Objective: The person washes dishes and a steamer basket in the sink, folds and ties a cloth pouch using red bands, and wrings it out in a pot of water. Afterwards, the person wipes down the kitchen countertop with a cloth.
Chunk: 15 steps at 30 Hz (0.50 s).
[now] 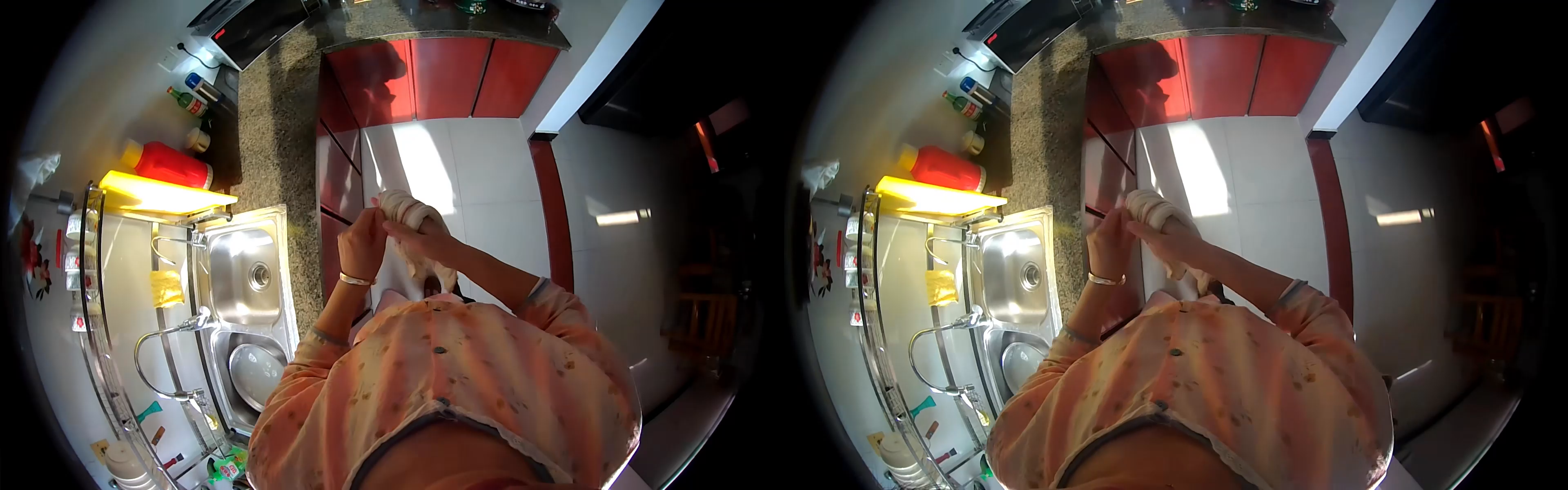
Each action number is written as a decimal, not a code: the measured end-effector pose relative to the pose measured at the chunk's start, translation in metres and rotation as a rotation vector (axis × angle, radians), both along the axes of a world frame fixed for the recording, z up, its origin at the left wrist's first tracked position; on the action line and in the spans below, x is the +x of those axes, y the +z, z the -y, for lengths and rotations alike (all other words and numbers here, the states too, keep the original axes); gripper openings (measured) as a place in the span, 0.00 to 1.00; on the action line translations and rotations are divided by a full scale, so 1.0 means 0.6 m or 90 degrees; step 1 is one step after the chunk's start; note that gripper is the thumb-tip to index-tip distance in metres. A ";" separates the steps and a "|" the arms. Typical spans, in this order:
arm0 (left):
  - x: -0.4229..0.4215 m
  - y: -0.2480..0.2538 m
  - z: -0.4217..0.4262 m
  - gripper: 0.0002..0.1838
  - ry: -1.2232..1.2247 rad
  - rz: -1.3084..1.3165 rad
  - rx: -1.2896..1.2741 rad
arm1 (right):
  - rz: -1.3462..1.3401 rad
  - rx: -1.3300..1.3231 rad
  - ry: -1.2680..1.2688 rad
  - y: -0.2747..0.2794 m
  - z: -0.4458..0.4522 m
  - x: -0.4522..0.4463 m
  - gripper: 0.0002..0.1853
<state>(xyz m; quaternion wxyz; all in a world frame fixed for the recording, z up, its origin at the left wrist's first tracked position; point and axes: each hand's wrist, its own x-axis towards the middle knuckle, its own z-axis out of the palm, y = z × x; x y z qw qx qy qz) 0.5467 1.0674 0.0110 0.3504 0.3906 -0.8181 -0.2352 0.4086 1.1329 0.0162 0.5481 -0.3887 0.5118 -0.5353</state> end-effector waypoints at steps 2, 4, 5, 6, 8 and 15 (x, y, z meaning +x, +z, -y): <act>-0.037 0.007 0.029 0.08 0.036 -0.030 -0.081 | 0.002 0.100 -0.011 0.007 -0.003 -0.044 0.23; -0.064 0.014 0.069 0.10 0.064 -0.118 0.045 | 0.028 0.112 -0.083 -0.018 0.006 -0.069 0.23; -0.073 0.012 0.094 0.13 0.099 -0.204 0.170 | 0.028 0.115 -0.092 -0.027 0.011 -0.085 0.23; -0.078 0.007 0.126 0.13 0.091 -0.205 0.173 | 0.210 0.108 -0.163 -0.015 0.020 -0.108 0.22; -0.087 -0.005 0.195 0.16 0.137 -0.389 0.465 | 0.410 0.126 -0.261 -0.022 0.048 -0.154 0.24; -0.174 0.015 0.348 0.17 0.024 -0.325 0.333 | -0.050 0.175 -0.329 -0.112 0.206 -0.252 0.19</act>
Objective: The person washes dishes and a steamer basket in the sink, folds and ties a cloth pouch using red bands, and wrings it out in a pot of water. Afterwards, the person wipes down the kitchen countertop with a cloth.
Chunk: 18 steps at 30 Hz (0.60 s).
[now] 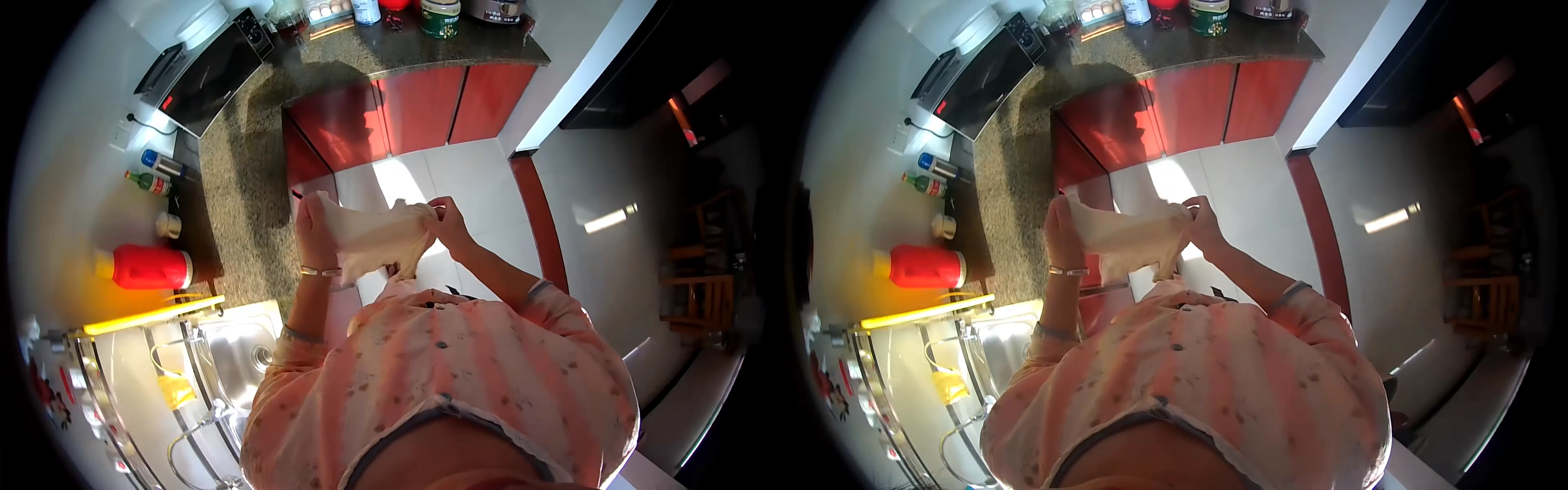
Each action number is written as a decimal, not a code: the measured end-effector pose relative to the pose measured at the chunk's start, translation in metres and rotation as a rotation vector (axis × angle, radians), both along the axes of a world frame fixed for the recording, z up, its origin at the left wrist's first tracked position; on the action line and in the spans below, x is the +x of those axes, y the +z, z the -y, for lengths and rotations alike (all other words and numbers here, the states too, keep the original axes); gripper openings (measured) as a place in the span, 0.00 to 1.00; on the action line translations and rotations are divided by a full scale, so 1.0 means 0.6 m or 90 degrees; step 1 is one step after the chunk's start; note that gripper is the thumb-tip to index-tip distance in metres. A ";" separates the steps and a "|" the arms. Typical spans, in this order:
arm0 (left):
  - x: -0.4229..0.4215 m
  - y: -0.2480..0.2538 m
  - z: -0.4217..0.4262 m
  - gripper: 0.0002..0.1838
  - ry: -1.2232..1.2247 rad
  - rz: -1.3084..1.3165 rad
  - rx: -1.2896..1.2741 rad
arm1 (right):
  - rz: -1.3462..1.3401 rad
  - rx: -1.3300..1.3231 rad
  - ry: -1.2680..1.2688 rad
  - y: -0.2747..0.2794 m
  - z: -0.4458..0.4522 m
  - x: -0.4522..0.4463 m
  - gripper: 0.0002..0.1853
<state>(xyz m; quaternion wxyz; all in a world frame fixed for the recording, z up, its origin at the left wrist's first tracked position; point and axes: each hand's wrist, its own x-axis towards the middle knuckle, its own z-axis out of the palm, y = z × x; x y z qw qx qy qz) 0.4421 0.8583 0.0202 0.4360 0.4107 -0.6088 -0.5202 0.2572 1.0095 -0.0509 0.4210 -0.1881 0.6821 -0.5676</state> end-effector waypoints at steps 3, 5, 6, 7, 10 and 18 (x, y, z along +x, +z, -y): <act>-0.049 0.021 0.061 0.16 -0.094 0.078 -0.079 | -0.266 0.021 0.020 -0.077 0.067 -0.058 0.12; -0.095 0.067 0.110 0.15 -0.135 0.054 -0.058 | -0.225 0.049 -0.002 -0.111 0.102 -0.093 0.11; -0.114 0.089 0.126 0.15 -0.159 0.031 -0.025 | 0.114 0.050 0.014 -0.103 0.103 -0.116 0.13; -0.136 0.102 0.148 0.09 -0.228 -0.076 0.096 | 0.366 -0.043 -0.017 -0.105 0.101 -0.126 0.15; -0.207 0.036 0.207 0.16 -0.312 -0.141 0.064 | 0.737 -0.115 -0.016 0.020 0.129 -0.143 0.23; -0.347 -0.127 0.212 0.47 -0.571 0.303 0.342 | -0.039 -0.042 -0.253 -0.050 0.174 -0.343 0.15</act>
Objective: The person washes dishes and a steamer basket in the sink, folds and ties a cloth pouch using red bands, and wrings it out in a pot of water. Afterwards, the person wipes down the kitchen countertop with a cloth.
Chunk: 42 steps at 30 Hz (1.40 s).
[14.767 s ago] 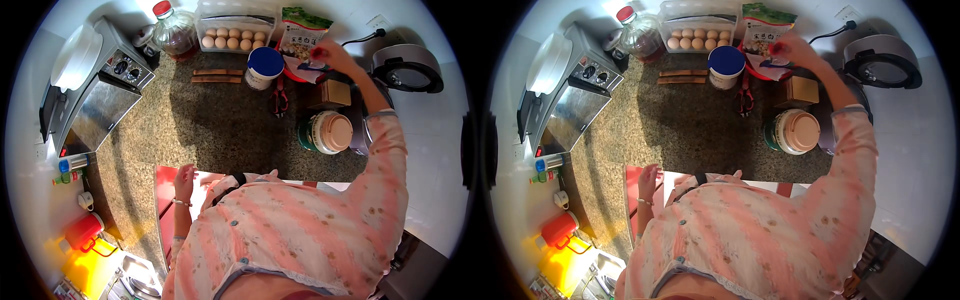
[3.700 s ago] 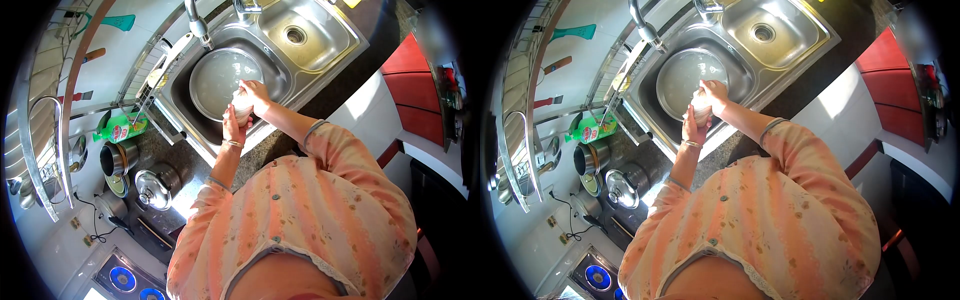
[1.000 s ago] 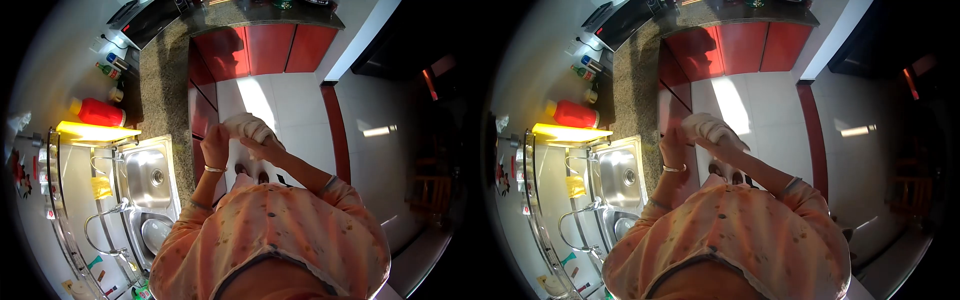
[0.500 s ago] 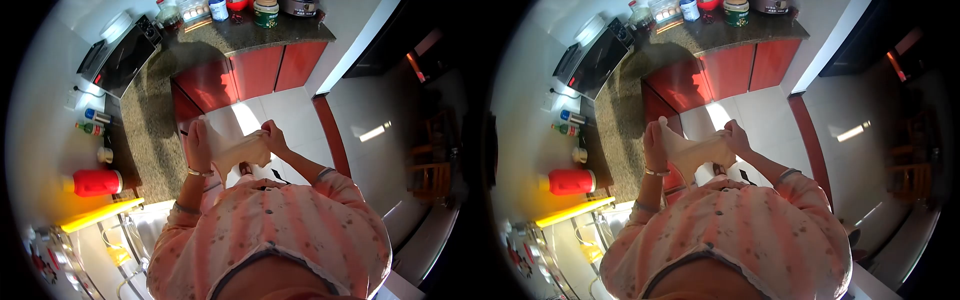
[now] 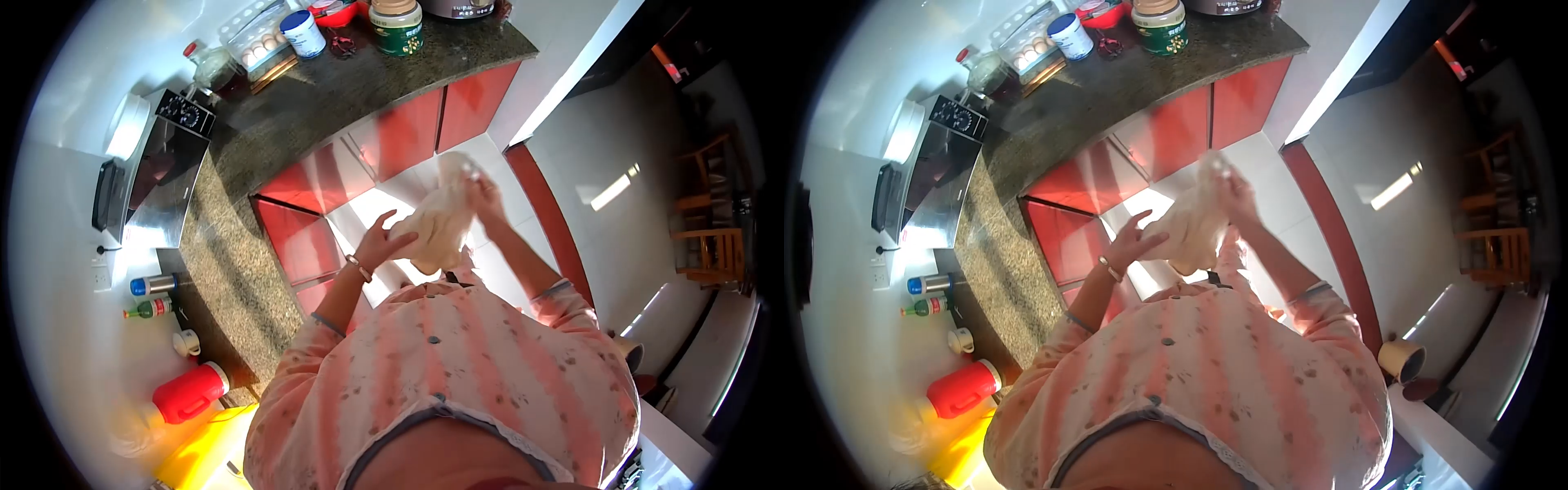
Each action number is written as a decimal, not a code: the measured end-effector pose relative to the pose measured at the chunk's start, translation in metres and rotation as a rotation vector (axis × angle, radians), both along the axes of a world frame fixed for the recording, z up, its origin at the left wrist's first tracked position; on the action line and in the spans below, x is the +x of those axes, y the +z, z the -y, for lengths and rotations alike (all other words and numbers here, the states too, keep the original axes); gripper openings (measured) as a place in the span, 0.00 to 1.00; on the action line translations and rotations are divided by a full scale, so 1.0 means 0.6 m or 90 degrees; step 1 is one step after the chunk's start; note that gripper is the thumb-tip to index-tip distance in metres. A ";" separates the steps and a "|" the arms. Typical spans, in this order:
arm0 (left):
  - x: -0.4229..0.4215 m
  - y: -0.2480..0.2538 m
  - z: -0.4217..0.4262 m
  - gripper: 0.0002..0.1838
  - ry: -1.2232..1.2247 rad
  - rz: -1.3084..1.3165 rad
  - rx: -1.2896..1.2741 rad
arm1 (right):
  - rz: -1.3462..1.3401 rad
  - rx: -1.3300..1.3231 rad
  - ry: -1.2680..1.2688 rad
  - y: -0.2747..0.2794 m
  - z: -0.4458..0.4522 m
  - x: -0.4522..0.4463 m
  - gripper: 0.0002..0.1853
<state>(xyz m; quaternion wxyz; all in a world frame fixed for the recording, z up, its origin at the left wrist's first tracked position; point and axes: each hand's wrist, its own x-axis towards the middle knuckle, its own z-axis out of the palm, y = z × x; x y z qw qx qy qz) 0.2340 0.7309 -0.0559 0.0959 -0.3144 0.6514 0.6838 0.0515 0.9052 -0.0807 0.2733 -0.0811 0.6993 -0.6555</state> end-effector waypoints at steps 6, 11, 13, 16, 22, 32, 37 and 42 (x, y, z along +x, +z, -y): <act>-0.162 0.001 0.066 0.19 -0.325 0.066 -0.605 | 0.018 0.144 -0.124 -0.067 -0.094 -0.269 0.13; -0.337 -0.008 0.109 0.13 -0.172 -0.153 -0.557 | 0.114 0.111 -0.113 -0.001 -0.081 -0.467 0.15; -0.424 0.026 0.134 0.16 -0.137 -0.127 -0.483 | 0.025 0.065 -0.097 0.021 -0.080 -0.574 0.15; -0.562 0.100 0.158 0.22 -0.052 -0.093 -0.362 | -0.208 -0.099 -0.120 0.071 -0.053 -0.714 0.14; -0.710 0.095 0.212 0.40 0.243 -0.313 -0.819 | -0.506 0.518 -0.066 -0.065 0.032 -0.915 0.37; -0.829 0.070 0.345 0.66 0.279 -0.085 -0.870 | -0.698 0.773 -0.061 -0.185 0.164 -0.828 0.50; -0.798 0.071 0.357 0.57 0.230 -0.158 -0.847 | -0.707 0.770 -0.004 -0.177 0.153 -0.842 0.46; -0.688 0.088 0.360 0.53 0.226 -0.255 -0.789 | -0.638 0.801 -0.087 -0.197 0.179 -0.840 0.41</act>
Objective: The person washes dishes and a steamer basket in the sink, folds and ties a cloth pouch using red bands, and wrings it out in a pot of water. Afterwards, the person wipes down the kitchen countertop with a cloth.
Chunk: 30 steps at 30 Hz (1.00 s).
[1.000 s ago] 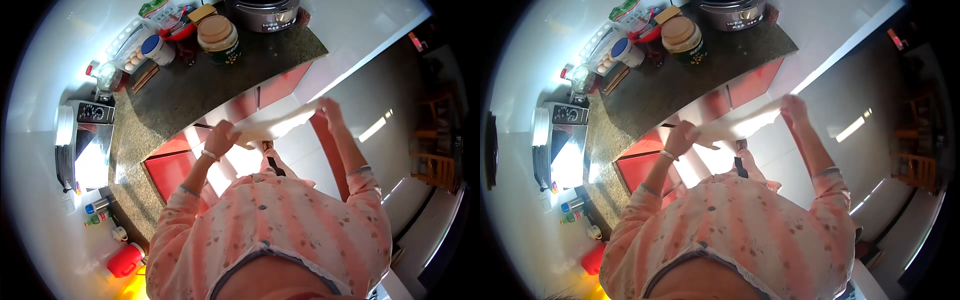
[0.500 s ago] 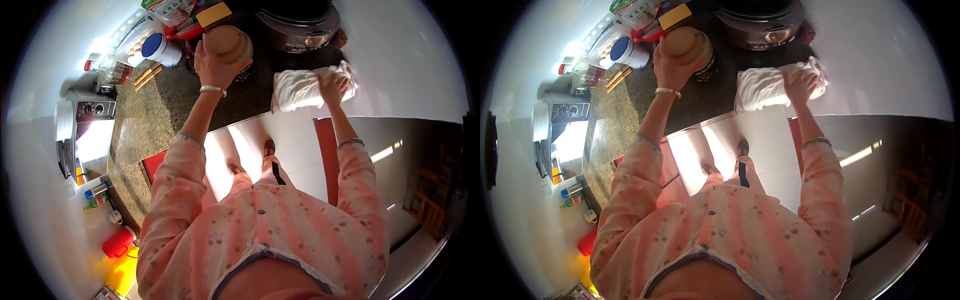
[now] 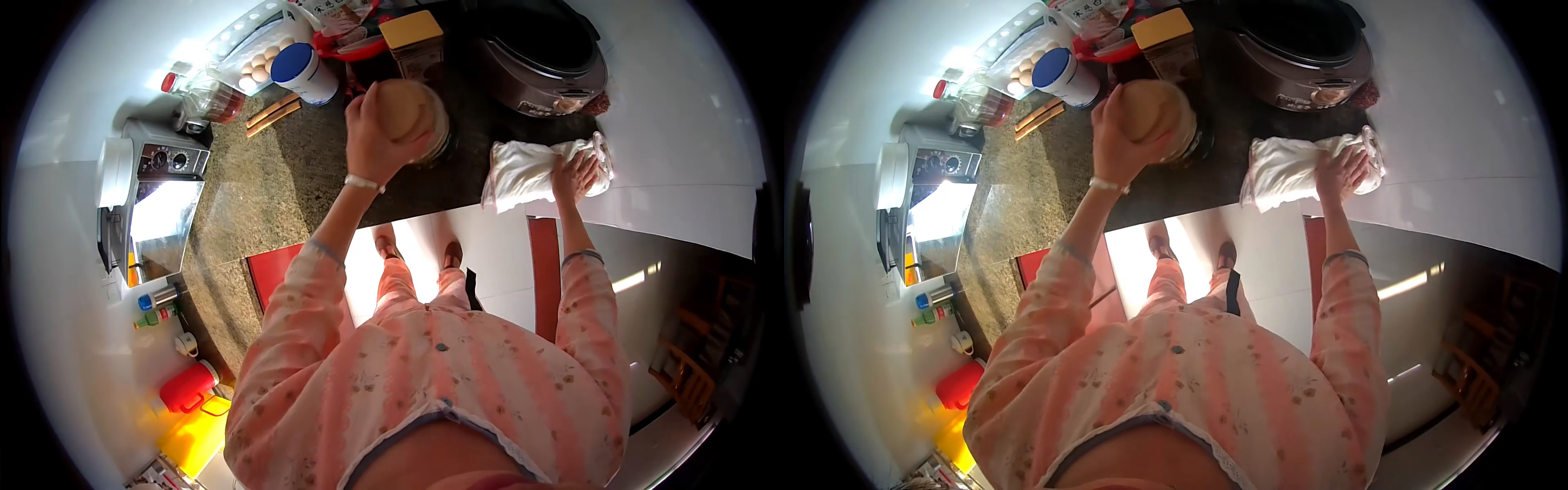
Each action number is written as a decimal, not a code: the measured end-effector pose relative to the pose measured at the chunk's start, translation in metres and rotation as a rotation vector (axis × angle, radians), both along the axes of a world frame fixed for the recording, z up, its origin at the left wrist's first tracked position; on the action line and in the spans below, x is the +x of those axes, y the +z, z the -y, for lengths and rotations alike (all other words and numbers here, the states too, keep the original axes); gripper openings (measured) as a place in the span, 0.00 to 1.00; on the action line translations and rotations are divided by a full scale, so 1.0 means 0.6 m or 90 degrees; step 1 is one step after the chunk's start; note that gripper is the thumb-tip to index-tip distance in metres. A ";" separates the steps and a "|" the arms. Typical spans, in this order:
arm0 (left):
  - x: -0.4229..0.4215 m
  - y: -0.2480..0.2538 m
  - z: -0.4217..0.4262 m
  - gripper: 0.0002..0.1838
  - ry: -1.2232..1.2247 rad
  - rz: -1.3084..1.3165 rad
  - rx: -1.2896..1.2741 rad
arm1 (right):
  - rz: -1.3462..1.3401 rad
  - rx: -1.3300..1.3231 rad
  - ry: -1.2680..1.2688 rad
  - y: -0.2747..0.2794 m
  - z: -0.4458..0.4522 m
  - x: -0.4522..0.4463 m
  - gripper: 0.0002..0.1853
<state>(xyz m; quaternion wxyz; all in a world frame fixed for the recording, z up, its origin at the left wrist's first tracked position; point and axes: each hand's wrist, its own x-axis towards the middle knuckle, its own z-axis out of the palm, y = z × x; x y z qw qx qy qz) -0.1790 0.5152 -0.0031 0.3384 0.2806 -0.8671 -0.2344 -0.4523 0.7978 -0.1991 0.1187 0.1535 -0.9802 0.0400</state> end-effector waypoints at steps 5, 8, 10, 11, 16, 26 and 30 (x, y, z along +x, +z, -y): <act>0.194 0.015 0.029 0.50 0.023 0.022 0.043 | -0.011 0.013 0.063 -0.005 0.060 0.061 0.31; 0.308 0.029 0.047 0.50 0.048 0.041 0.105 | -0.055 0.049 0.178 0.000 0.137 0.128 0.31; 0.366 0.038 0.060 0.50 0.055 0.043 0.147 | -0.053 0.128 0.253 0.039 0.214 0.204 0.30; 0.390 0.045 0.065 0.51 0.077 0.073 0.129 | -0.036 0.059 0.308 0.040 0.254 0.236 0.31; 0.476 0.055 0.111 0.51 0.124 0.118 0.064 | 0.077 -0.095 0.484 0.079 0.398 0.438 0.33; 0.412 0.065 0.196 0.51 0.000 0.053 0.012 | 0.104 0.017 0.646 0.097 0.327 0.512 0.30; 0.374 0.056 0.199 0.53 -0.037 0.037 0.038 | 0.045 0.072 0.471 0.073 0.287 0.392 0.30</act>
